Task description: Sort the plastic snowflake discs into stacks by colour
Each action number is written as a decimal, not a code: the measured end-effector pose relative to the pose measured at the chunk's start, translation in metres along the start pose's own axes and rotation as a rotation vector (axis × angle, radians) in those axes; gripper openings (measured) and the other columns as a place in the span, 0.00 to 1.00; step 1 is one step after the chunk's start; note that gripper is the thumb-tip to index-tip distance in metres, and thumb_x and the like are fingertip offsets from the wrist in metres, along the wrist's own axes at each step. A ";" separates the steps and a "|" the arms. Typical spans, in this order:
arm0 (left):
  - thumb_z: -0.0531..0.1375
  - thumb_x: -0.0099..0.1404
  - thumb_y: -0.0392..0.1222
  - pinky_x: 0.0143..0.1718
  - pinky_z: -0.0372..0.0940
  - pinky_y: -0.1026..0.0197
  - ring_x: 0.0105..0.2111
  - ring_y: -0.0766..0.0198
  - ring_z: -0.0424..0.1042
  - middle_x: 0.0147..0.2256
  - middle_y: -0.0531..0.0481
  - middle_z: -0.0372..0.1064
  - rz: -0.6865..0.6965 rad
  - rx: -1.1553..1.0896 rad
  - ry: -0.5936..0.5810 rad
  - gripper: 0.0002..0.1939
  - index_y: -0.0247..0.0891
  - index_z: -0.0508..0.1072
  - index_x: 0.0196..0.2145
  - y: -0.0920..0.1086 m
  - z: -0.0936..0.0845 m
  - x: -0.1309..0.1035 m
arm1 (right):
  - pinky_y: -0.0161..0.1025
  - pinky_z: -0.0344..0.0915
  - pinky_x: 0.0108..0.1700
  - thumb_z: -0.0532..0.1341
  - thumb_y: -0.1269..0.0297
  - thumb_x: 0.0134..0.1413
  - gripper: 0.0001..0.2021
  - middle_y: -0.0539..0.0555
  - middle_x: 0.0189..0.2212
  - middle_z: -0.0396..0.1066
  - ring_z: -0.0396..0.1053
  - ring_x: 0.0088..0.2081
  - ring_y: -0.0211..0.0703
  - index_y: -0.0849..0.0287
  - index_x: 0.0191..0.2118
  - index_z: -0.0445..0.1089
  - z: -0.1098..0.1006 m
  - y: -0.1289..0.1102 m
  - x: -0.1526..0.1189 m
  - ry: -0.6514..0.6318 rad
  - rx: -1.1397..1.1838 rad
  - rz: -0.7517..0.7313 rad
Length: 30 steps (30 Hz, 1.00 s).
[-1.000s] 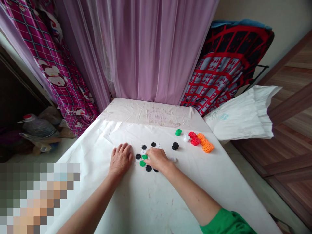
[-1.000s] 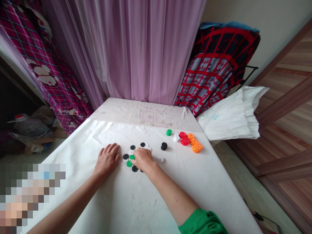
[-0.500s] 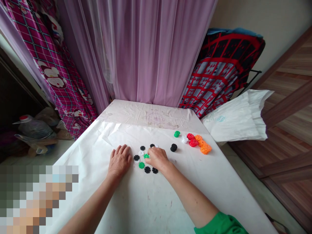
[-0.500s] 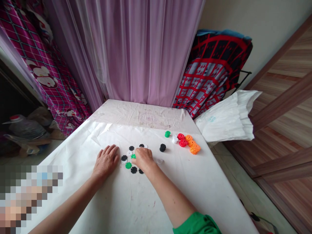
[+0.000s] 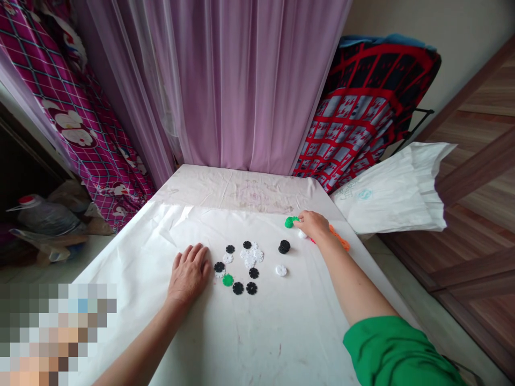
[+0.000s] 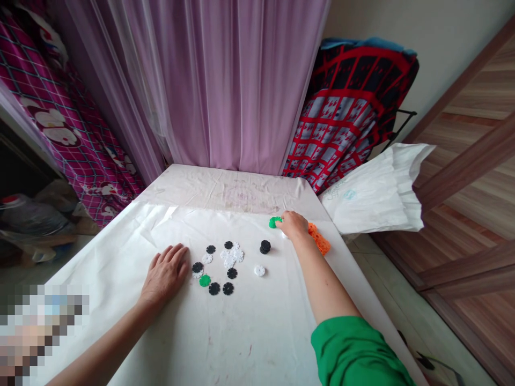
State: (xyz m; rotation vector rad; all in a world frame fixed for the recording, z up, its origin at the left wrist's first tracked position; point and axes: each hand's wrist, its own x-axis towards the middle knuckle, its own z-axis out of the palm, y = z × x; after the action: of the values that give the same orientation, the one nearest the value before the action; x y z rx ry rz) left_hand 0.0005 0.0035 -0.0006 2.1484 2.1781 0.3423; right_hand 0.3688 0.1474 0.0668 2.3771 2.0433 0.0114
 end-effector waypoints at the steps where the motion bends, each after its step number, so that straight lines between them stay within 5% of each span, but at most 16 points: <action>1: 0.47 0.69 0.45 0.65 0.50 0.41 0.64 0.48 0.57 0.63 0.44 0.63 0.002 -0.001 0.006 0.24 0.40 0.69 0.59 -0.001 0.001 0.000 | 0.37 0.65 0.39 0.60 0.54 0.54 0.17 0.55 0.45 0.78 0.74 0.45 0.47 0.51 0.47 0.78 0.002 -0.001 0.003 -0.003 -0.002 -0.006; 12: 0.46 0.69 0.46 0.65 0.50 0.41 0.64 0.48 0.57 0.63 0.44 0.63 -0.003 0.019 -0.002 0.25 0.39 0.68 0.59 -0.002 0.002 0.001 | 0.37 0.64 0.42 0.58 0.59 0.57 0.15 0.53 0.48 0.76 0.73 0.48 0.47 0.51 0.48 0.75 -0.001 -0.009 0.002 -0.045 0.018 -0.037; 17: 0.46 0.69 0.45 0.65 0.49 0.42 0.64 0.49 0.57 0.63 0.44 0.63 0.005 0.022 0.012 0.24 0.40 0.69 0.58 0.000 0.002 0.001 | 0.36 0.63 0.42 0.54 0.67 0.59 0.13 0.53 0.45 0.77 0.73 0.46 0.45 0.52 0.42 0.76 -0.015 -0.043 -0.053 0.022 0.117 -0.210; 23: 0.46 0.69 0.45 0.64 0.49 0.41 0.64 0.48 0.56 0.63 0.44 0.63 0.008 0.001 0.019 0.24 0.40 0.69 0.58 0.001 0.001 0.000 | 0.35 0.63 0.43 0.58 0.61 0.60 0.10 0.50 0.41 0.77 0.73 0.44 0.43 0.51 0.40 0.76 -0.003 -0.117 -0.147 -0.182 0.261 -0.563; 30: 0.48 0.68 0.43 0.64 0.49 0.41 0.64 0.48 0.57 0.62 0.43 0.63 0.017 -0.009 0.048 0.23 0.40 0.69 0.58 0.001 0.003 -0.001 | 0.39 0.64 0.44 0.61 0.59 0.58 0.11 0.58 0.43 0.75 0.72 0.46 0.48 0.57 0.44 0.73 0.024 -0.166 -0.181 -0.207 0.193 -0.520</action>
State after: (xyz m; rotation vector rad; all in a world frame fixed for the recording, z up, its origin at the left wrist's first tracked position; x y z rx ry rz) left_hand 0.0017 0.0029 -0.0035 2.1771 2.1804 0.4083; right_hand 0.1777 -0.0068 0.0407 1.7575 2.5714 -0.4298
